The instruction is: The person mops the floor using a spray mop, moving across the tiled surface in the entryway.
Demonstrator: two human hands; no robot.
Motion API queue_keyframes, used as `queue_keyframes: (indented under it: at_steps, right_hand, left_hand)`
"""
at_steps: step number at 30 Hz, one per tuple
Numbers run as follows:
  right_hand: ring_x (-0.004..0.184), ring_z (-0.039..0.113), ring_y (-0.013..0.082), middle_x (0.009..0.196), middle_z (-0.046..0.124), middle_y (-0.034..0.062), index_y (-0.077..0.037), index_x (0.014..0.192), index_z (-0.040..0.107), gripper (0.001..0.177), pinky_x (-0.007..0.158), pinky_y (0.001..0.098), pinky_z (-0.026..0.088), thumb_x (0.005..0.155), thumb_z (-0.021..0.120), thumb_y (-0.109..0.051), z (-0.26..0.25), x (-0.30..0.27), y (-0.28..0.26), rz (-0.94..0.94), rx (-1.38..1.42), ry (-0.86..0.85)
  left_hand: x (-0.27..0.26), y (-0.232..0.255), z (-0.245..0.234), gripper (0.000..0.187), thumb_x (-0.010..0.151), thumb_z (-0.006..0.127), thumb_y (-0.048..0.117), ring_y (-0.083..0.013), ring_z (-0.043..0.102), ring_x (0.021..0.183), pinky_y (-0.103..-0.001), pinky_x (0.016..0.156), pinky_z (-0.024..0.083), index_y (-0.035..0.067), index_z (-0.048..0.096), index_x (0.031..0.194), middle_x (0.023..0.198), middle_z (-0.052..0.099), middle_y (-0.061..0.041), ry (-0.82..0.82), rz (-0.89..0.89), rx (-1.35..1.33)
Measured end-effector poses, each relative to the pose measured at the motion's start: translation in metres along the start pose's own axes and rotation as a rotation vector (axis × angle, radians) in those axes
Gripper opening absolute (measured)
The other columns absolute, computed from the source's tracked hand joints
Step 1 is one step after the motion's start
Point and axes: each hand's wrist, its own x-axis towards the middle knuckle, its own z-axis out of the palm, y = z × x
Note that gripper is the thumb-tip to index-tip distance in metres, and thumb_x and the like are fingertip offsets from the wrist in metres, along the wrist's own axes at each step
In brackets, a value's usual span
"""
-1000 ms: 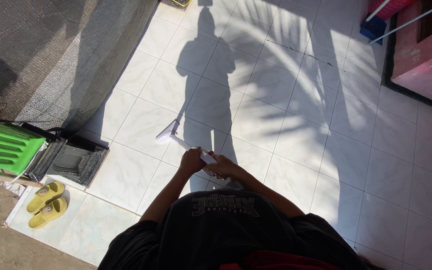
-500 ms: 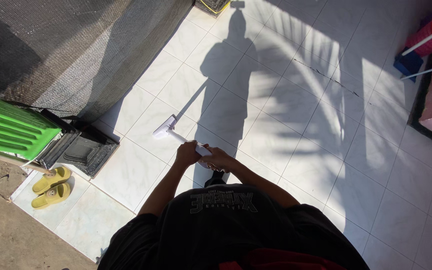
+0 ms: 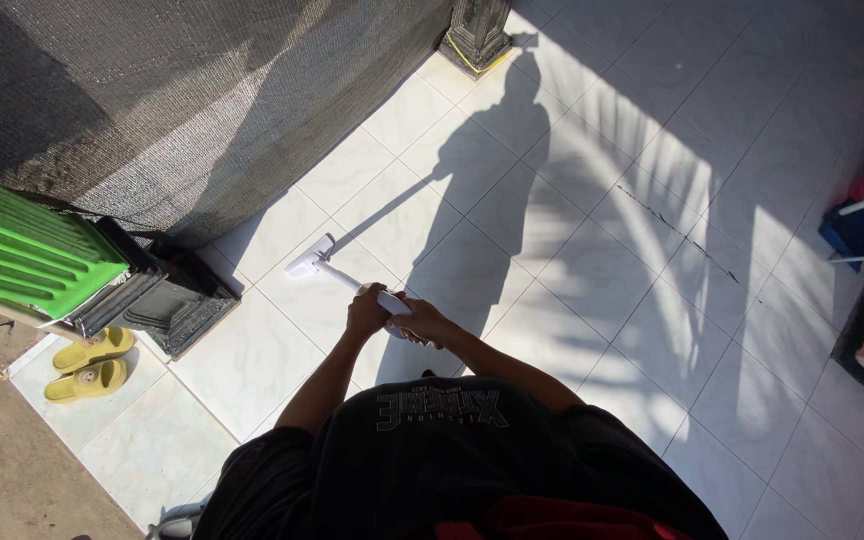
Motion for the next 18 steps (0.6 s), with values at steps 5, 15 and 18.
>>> queue_keyframes:
  at_steps: [5, 15, 18]
  right_hand:
    - [0.045, 0.053, 0.0118, 0.062, 0.057, 0.0048, 0.009, 0.113, 0.063, 0.044, 0.040, 0.0281, 0.040, 0.083, 0.072, -0.020, -0.016, 0.004, -0.025, 0.025, -0.055, 0.032]
    - [0.047, 0.053, 0.0111, 0.064, 0.057, 0.0038, 0.007, 0.117, 0.057, 0.044, 0.041, 0.0264, 0.042, 0.088, 0.071, -0.024, -0.015, 0.056, -0.045, -0.078, 0.014, 0.113]
    - [0.046, 0.052, 0.0123, 0.063, 0.057, 0.0049, 0.009, 0.113, 0.058, 0.043, 0.040, 0.0275, 0.041, 0.090, 0.069, -0.025, -0.030, 0.058, -0.064, -0.019, 0.034, 0.197]
  left_hand:
    - [0.021, -0.003, 0.007, 0.044, 0.079, 0.078, 0.031, -0.0369, 0.073, 0.100, -0.045, 0.087, 0.058, 0.013, 0.070, 0.118, 0.110, 0.075, -0.014, 0.034, 0.072, -0.014]
    - [0.089, -0.010, -0.008, 0.045, 0.078, 0.081, 0.031, -0.0339, 0.074, 0.100, -0.043, 0.087, 0.059, 0.015, 0.070, 0.119, 0.106, 0.076, -0.014, -0.025, 0.022, -0.076]
    - [0.122, 0.004, -0.010, 0.042, 0.079, 0.081, 0.032, -0.0309, 0.075, 0.099, -0.040, 0.084, 0.060, 0.014, 0.071, 0.117, 0.107, 0.077, -0.012, -0.090, 0.099, -0.104]
